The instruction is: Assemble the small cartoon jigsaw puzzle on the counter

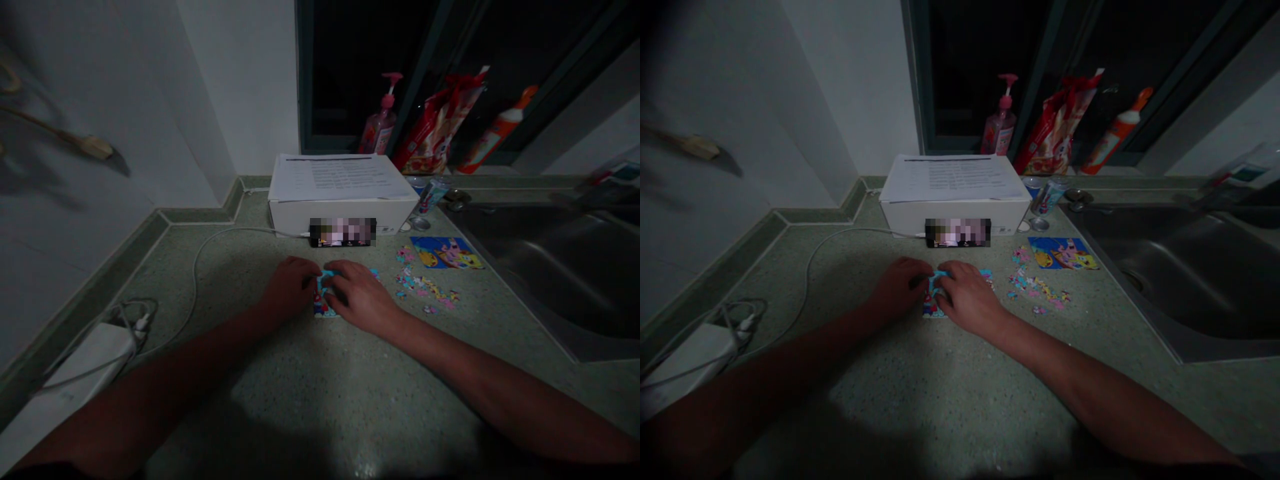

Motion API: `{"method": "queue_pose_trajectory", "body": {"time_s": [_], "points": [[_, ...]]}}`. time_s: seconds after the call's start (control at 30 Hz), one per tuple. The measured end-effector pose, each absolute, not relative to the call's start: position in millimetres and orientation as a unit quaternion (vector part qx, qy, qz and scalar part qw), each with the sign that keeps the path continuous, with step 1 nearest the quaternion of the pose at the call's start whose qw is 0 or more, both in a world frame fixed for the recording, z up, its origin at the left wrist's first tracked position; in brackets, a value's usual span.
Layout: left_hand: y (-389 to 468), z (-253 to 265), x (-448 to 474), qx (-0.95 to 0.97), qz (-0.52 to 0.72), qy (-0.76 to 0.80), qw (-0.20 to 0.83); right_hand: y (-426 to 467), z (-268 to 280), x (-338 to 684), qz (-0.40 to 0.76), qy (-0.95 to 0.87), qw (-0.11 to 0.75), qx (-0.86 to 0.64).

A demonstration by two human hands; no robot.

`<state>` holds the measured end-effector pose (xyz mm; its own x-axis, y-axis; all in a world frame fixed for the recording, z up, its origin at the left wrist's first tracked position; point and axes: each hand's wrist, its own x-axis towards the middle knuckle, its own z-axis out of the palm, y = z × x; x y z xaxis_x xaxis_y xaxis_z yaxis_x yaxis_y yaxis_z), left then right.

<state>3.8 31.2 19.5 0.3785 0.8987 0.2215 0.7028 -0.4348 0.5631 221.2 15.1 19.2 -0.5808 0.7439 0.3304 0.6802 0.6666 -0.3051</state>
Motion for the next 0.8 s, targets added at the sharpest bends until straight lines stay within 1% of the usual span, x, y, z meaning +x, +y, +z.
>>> {"method": "queue_pose_trajectory", "body": {"time_s": [0.17,0.33,0.8], "points": [[34.7,12.9,4.6,0.822,0.233,0.489,0.174,14.9,19.8,221.7,0.061,-0.894,0.209,-0.392],[33.8,11.4,5.7,0.825,0.226,0.494,0.153,15.7,18.6,222.0,0.069,-0.891,0.227,-0.387],[30.8,19.1,6.9,0.82,0.216,0.501,0.174,14.9,19.7,221.9,0.036,-0.899,0.205,-0.386]]}}
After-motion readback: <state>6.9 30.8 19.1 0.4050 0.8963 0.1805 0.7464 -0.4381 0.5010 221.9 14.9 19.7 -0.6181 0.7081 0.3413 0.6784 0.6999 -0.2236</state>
